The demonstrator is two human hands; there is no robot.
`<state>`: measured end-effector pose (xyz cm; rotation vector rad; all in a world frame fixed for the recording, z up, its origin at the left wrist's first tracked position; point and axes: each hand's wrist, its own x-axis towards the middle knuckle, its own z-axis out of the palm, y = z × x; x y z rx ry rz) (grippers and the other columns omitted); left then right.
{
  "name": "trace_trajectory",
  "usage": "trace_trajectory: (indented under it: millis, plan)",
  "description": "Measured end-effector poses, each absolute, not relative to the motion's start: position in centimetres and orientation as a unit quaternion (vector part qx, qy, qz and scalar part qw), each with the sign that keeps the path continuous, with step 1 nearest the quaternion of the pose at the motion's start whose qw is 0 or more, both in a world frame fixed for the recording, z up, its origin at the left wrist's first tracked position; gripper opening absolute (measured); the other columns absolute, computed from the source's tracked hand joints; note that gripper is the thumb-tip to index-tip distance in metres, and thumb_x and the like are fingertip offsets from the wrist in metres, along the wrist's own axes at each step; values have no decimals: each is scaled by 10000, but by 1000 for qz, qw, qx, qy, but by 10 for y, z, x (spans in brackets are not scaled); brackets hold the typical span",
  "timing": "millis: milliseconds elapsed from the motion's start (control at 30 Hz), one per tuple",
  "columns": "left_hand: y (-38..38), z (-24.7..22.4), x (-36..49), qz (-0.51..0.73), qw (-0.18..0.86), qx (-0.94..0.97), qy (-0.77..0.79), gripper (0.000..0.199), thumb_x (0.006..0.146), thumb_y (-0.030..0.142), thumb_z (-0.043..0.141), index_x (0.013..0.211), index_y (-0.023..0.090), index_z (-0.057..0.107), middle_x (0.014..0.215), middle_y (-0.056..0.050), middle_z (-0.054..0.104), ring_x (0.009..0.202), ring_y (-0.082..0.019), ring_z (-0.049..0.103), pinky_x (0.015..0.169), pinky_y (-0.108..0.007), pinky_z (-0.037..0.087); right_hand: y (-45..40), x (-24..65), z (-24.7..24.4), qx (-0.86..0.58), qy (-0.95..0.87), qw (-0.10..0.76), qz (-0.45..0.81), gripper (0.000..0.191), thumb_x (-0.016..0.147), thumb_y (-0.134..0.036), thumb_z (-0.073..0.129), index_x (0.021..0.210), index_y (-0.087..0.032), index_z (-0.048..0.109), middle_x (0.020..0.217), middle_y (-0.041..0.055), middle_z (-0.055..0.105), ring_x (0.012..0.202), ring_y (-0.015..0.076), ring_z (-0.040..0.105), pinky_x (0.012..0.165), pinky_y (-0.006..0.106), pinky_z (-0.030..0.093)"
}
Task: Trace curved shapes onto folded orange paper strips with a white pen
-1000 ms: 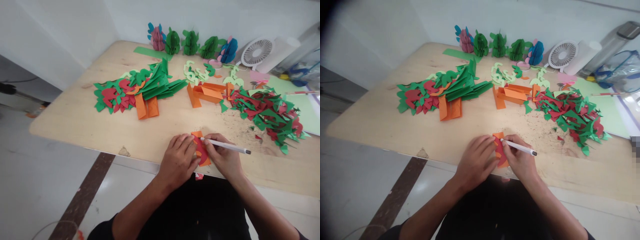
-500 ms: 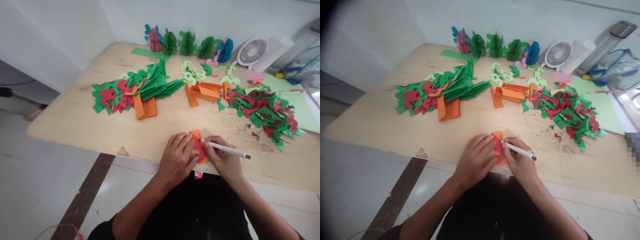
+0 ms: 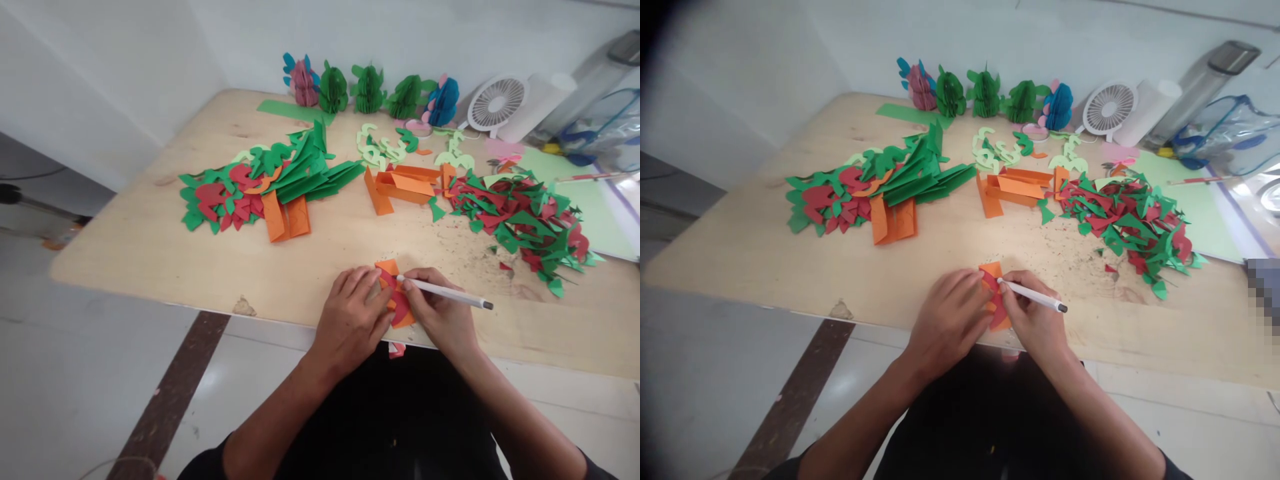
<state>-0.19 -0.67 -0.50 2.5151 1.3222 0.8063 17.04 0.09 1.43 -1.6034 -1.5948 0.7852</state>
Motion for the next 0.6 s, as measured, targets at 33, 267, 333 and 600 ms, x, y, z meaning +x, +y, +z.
trace_trajectory:
  millis: [33, 267, 333, 600]
  plan:
    - [-7, -5, -2, 272, 93, 848, 446, 272, 939, 289, 517, 1131, 157, 658, 1268, -147, 632, 1244, -309, 533, 1086, -525, 425, 1, 170, 14, -624, -618, 366, 307, 157, 871, -341, 585, 869, -205, 663, 706, 2, 674, 537, 101, 557, 505, 220, 450]
    - [-7, -5, -2, 276, 91, 846, 448, 257, 928, 291, 540, 1116, 169, 665, 1261, -140, 639, 1249, -309, 533, 1083, -526, 432, 2, 169, 14, -627, -616, 367, 304, 156, 865, -342, 584, 856, -206, 661, 705, 2, 671, 538, 100, 551, 501, 220, 444]
    - [-7, -5, -2, 277, 92, 845, 448, 256, 929, 292, 537, 1112, 171, 668, 1257, -138, 641, 1248, -307, 533, 1084, -522, 430, 2, 169, 15, -627, -618, 366, 302, 157, 864, -342, 584, 850, -205, 660, 690, -3, 663, 527, 98, 544, 495, 219, 438]
    - [-7, -5, -2, 277, 92, 846, 447, 259, 935, 287, 529, 1110, 163, 674, 1254, -145, 644, 1242, -306, 540, 1082, -527, 433, 1, 172, 15, -623, -633, 358, 288, 146, 876, -333, 579, 858, -213, 658, 684, -6, 655, 540, 104, 548, 501, 223, 429]
